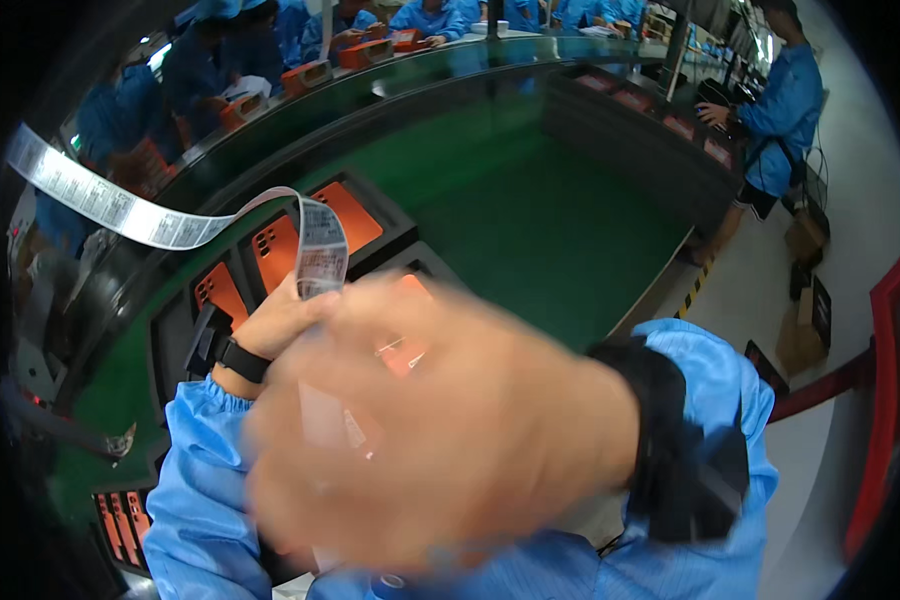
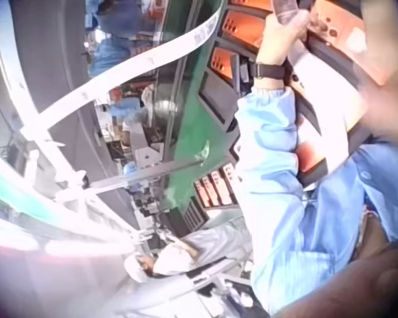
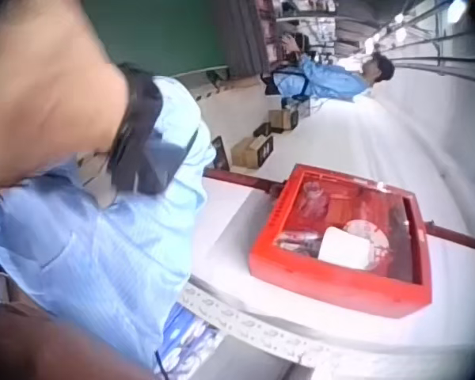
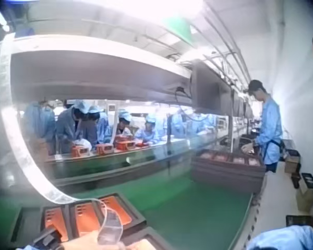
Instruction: The recorder is applying small serial number or regulatory stickers to the back of orange smartphones on a factory assembly line.
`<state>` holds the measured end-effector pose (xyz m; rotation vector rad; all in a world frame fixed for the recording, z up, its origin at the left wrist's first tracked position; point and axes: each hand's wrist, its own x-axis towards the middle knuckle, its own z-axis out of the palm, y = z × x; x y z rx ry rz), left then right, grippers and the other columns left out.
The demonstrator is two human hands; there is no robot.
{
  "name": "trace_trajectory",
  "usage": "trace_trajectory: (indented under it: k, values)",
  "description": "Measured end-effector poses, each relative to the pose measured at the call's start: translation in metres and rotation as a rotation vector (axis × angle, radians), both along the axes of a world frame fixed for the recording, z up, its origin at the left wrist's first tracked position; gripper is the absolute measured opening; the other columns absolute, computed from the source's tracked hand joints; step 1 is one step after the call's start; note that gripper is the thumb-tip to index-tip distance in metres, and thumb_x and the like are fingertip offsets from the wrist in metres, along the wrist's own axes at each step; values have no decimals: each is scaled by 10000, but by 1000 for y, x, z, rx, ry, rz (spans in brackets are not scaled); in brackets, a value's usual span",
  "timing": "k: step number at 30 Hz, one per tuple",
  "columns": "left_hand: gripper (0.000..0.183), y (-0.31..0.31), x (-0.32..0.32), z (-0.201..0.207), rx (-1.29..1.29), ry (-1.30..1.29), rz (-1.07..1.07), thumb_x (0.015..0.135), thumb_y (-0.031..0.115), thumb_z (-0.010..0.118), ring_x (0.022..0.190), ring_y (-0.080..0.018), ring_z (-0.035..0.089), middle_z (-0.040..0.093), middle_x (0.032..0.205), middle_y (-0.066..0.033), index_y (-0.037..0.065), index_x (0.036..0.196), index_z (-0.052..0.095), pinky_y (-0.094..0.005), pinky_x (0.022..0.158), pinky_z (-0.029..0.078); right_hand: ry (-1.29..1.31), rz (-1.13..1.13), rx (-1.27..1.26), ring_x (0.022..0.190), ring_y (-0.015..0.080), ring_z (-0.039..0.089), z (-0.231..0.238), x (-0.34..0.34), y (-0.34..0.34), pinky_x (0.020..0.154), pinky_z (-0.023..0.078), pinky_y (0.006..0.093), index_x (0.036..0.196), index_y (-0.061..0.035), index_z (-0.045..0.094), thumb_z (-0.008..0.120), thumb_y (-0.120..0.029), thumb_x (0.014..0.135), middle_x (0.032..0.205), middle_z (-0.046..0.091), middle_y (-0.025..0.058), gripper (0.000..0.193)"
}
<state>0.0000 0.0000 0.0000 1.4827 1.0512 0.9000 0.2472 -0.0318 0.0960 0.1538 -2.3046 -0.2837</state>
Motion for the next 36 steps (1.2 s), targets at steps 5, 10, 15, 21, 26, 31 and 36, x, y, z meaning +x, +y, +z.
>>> trace_trajectory:
  k: [5, 10, 15, 21, 26, 31, 36]
  values:
    - [291, -25, 3, 27, -228, -176, -34, 885, 275, 570, 544, -130, 528, 646, 847, -167, -16, 888, 560, -223, 474, 417, -174, 312, 106, 863, 181, 603, 37, -7, -47, 693, 442, 296, 974, -114, 651, 607, -145, 722, 974, 624, 79, 257]
    - [229, -128, -65, 89, -197, -134, 274, 847, 187, 579, 413, -122, 470, 627, 727, -209, -42, 847, 571, -232, 399, 378, -163, 452, 34, 871, 189, 598, 40, -13, -31, 746, 450, 307, 1022, -32, 612, 615, -170, 758, 977, 615, 107, 298]
    - [299, -296, -192, 148, -31, 273, 865, 758, 277, 675, 385, -132, 480, 589, 612, -129, 8, 798, 550, -211, 324, 309, -96, 244, -219, 880, 197, 593, 61, -42, 43, 799, 458, 318, 1070, 50, 574, 623, -195, 794, 980, 605, 135, 372]
    - [238, -510, -248, 257, 95, 826, 1506, 765, 271, 652, 472, -87, 499, 514, 568, 6, 64, 715, 546, -222, 416, 345, -401, -527, -533, 978, 339, 578, -91, -100, 246, 832, 457, 373, 1129, 103, 528, 600, -454, 809, 1098, 570, 268, 646]
    - [251, -689, -320, 270, 182, 1784, 1584, 766, 221, 648, 475, -76, 436, 505, 545, 14, 56, 606, 548, -265, 436, 303, -667, -564, -1286, 911, 281, 617, -144, -109, 269, 808, 461, 350, 1102, 99, 563, 594, -453, 816, 1054, 614, 221, 622]
    - [260, -543, -270, 168, -184, 1058, 1572, 815, 228, 625, 481, -107, 495, 565, 569, -24, 49, 631, 580, -251, 441, 376, -260, -497, -1535, 848, 223, 621, -147, -118, 256, 767, 470, 317, 1094, 122, 534, 613, -269, 831, 990, 626, 178, 478]
    - [355, -410, -240, 52, -244, -84, 1268, 881, 398, 533, 617, -225, 635, 622, 713, -135, 49, 811, 545, -339, 558, 537, -26, -53, -1901, 718, 149, 634, -61, -114, 221, 619, 527, 342, 941, -38, 579, 570, -148, 827, 838, 629, 60, 159]
